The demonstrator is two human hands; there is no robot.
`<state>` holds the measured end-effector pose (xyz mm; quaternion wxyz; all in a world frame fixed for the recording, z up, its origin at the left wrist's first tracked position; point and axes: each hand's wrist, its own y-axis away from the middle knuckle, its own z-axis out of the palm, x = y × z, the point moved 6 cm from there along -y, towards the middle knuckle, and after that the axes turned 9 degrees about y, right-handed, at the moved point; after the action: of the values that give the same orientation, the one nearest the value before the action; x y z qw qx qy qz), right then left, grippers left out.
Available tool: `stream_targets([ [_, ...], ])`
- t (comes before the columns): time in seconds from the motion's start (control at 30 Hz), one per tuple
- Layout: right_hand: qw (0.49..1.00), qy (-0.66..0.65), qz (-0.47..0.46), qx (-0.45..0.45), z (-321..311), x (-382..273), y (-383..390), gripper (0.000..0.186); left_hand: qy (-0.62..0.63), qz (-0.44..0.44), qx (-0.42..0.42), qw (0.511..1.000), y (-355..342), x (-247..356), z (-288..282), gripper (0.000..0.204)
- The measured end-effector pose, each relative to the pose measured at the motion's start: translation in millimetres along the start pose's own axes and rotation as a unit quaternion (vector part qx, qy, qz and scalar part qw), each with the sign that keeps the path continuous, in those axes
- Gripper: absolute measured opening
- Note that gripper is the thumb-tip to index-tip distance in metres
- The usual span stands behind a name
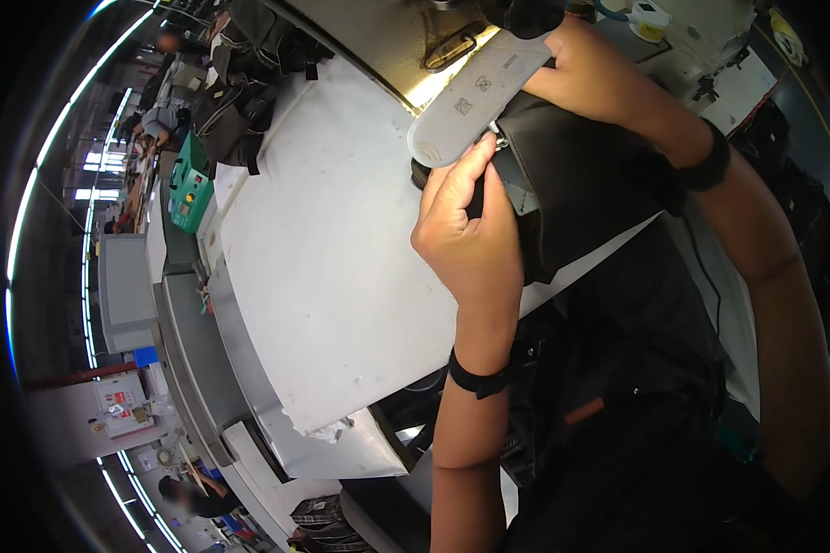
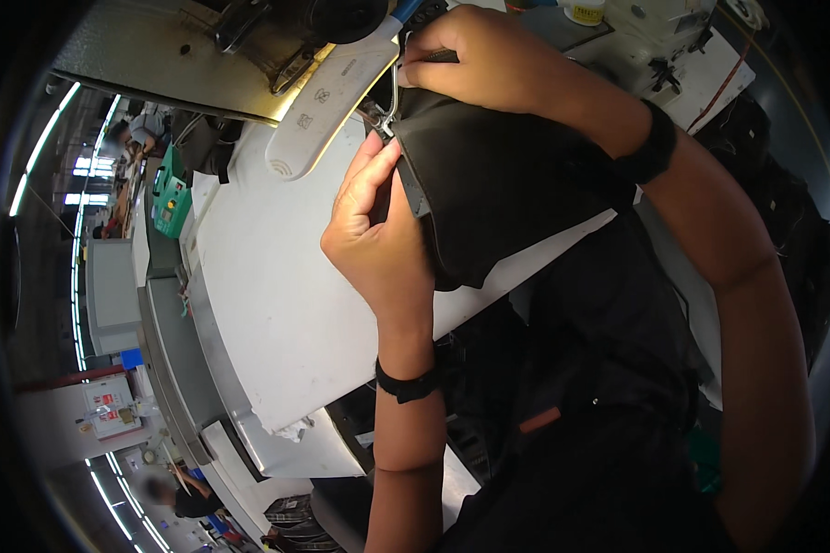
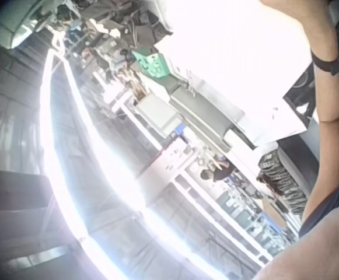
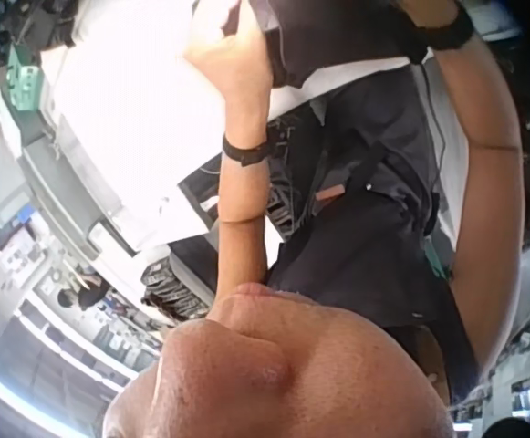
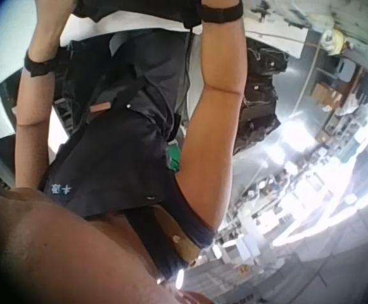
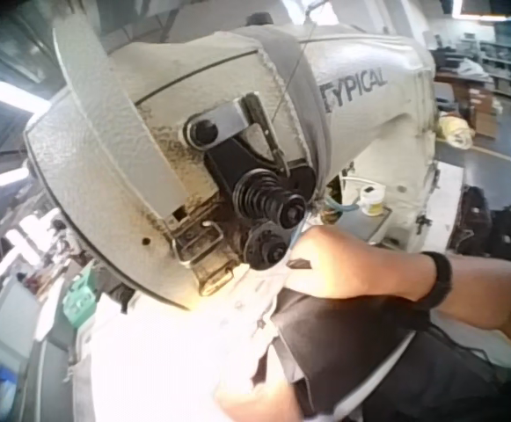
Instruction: Sewing a leather bag using a industrial sewing machine.
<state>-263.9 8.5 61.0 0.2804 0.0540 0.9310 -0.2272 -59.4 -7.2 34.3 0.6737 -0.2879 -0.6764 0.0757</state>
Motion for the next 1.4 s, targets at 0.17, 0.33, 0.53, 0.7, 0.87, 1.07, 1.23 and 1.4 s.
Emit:
stream_targets([
  [0.17, 0.998, 0.03, -0.046, 0.036, -4.2, -8.6, 0.9, 0.023, 0.001, 0.024, 0.003, 1.0, -1.5, 1.7, 0.2, 0.025],
  [0.33, 1.0, 0.007, 0.009, -0.015, -0.6, -2.5, 1.3, 0.024, -0.012, 0.017, -0.005, 1.0, -1.3, 1.7, -1.1, 0.025],
  [0.53, 0.999, 0.006, -0.031, 0.032, -5.6, -7.4, 0.2, 0.025, -0.006, 0.033, 0.0, 0.999, -4.4, 1.6, -0.3, 0.025],
  [0.7, 1.0, -0.001, 0.008, 0.014, -1.4, -0.7, 0.5, 0.026, 0.003, -0.012, -0.017, 1.0, -2.1, -3.5, -1.9, 0.022],
  [0.87, 0.998, 0.031, -0.024, 0.042, 0.3, -4.8, 0.0, 0.027, 0.014, 0.045, 0.003, 0.999, -2.2, -8.7, -1.8, 0.025],
  [1.07, 0.996, 0.054, -0.012, 0.072, -3.5, -13.7, 21.4, 0.023, -0.037, 0.088, -0.011, 0.995, 6.2, -4.2, -2.1, 0.035],
  [1.23, 0.99, 0.001, 0.004, 0.138, -6.3, -24.9, 66.3, 0.019, -0.033, -0.071, -0.012, 0.997, 11.3, 2.1, -21.2, 0.041],
  [1.4, 0.975, -0.107, 0.069, 0.18, 11.2, -42.2, 94.3, 0.016, 0.143, -0.164, -0.027, 0.976, 7.6, 18.4, -24.3, 0.046],
])
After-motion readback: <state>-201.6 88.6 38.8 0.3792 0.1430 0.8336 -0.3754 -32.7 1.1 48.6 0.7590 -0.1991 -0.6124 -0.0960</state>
